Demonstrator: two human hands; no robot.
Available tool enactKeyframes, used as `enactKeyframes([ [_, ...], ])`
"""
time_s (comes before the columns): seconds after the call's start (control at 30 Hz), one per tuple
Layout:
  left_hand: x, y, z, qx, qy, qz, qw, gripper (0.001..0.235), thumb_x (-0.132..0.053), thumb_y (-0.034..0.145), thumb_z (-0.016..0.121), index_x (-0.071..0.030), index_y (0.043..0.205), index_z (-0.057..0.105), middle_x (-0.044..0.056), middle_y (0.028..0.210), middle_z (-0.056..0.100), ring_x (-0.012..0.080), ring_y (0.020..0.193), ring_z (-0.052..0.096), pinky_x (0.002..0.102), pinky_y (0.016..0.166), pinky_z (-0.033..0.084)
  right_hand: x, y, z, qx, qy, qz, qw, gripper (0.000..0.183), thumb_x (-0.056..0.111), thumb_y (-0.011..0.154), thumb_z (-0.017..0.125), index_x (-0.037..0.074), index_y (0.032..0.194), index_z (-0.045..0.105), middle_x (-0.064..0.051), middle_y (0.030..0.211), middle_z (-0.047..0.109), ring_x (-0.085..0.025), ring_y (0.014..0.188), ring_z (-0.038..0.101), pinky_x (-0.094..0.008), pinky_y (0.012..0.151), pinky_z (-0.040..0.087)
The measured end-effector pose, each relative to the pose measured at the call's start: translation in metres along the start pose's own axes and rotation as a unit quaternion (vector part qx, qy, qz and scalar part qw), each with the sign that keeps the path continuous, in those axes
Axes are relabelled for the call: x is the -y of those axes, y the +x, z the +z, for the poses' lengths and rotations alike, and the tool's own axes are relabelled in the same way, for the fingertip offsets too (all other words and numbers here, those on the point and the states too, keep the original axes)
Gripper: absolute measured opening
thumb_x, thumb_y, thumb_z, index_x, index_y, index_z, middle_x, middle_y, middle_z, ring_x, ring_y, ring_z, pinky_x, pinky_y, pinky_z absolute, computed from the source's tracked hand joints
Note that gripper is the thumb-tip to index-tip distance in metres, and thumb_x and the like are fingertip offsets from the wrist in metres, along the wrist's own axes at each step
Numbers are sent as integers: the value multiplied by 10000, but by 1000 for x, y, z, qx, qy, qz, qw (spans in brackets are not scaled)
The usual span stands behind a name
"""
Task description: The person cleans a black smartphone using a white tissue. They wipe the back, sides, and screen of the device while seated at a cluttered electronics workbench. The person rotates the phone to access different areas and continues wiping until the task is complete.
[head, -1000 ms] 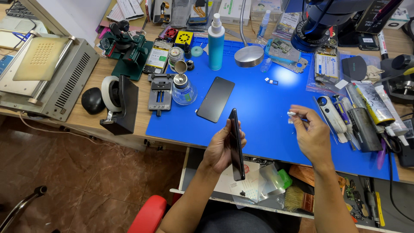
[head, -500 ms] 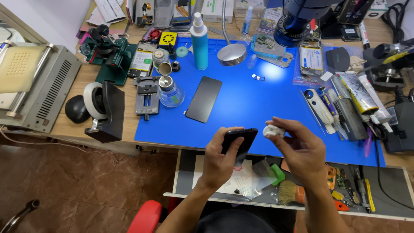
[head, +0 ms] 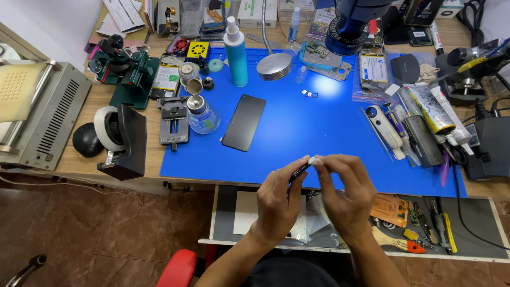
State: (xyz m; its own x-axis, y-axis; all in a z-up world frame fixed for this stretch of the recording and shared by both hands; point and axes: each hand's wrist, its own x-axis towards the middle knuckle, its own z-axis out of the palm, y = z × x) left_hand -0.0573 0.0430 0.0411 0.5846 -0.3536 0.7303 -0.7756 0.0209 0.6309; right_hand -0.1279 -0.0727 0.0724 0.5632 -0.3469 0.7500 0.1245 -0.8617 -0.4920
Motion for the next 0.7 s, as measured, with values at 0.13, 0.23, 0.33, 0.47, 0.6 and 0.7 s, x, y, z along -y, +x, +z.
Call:
enactKeyframes([
  [0.13, -1, -5, -1, 18, -12, -19, 1000, 296, 20, 1074, 550, -44, 1354, 618, 128, 1309, 739, 280, 1013, 761, 358, 894, 614, 6, -5, 2, -5, 19, -56, 998, 106, -18, 961, 738, -28, 1066, 727, -149, 1010, 696, -278, 906, 689, -351, 818, 588],
  [0.23, -1, -2, -1, -6, 10, 14, 1000, 301, 7, 1045, 679, -21, 1338, 614, 132, 1291, 747, 254, 1073, 788, 316, 871, 629, -3, 0, 5, -22, -9, -61, 998, 77, 10, 976, 764, -20, 1045, 746, -136, 994, 707, -258, 872, 673, -344, 787, 577],
  [0.33, -5, -4, 1, -18, 13, 1, 1000, 234, -21, 1069, 620, -15, 1303, 624, 137, 1274, 752, 264, 999, 781, 342, 854, 618, 9, 0, 2, -11, 19, -64, 998, 101, -7, 966, 744, -38, 1061, 733, -153, 1006, 706, -279, 894, 688, -356, 805, 584],
  [0.47, -7, -7, 0, -23, 11, 6, 1000, 256, -12, 1054, 659, -27, 1308, 627, 125, 1271, 758, 249, 1021, 798, 333, 835, 610, 3, -1, 1, -17, 26, -25, 999, 53, -1, 968, 747, -29, 1012, 739, -143, 960, 695, -244, 829, 663, -323, 738, 576],
  [0.6, -5, -11, 5, -16, -16, -19, 1000, 246, -14, 1070, 600, -20, 1315, 613, 145, 1241, 759, 295, 1103, 795, 371, 940, 656, 23, -4, 1, -11, 57, -59, 997, 72, 14, 947, 737, -23, 1008, 732, -135, 945, 705, -249, 808, 664, -339, 753, 557],
  [0.7, -9, -8, 3, -24, 0, -12, 1000, 255, -22, 1051, 654, -31, 1303, 619, 130, 1254, 762, 252, 1076, 799, 339, 941, 641, 8, 0, -2, -8, 46, -38, 998, 68, 5, 964, 737, -24, 1025, 742, -138, 961, 696, -251, 846, 666, -329, 766, 563],
])
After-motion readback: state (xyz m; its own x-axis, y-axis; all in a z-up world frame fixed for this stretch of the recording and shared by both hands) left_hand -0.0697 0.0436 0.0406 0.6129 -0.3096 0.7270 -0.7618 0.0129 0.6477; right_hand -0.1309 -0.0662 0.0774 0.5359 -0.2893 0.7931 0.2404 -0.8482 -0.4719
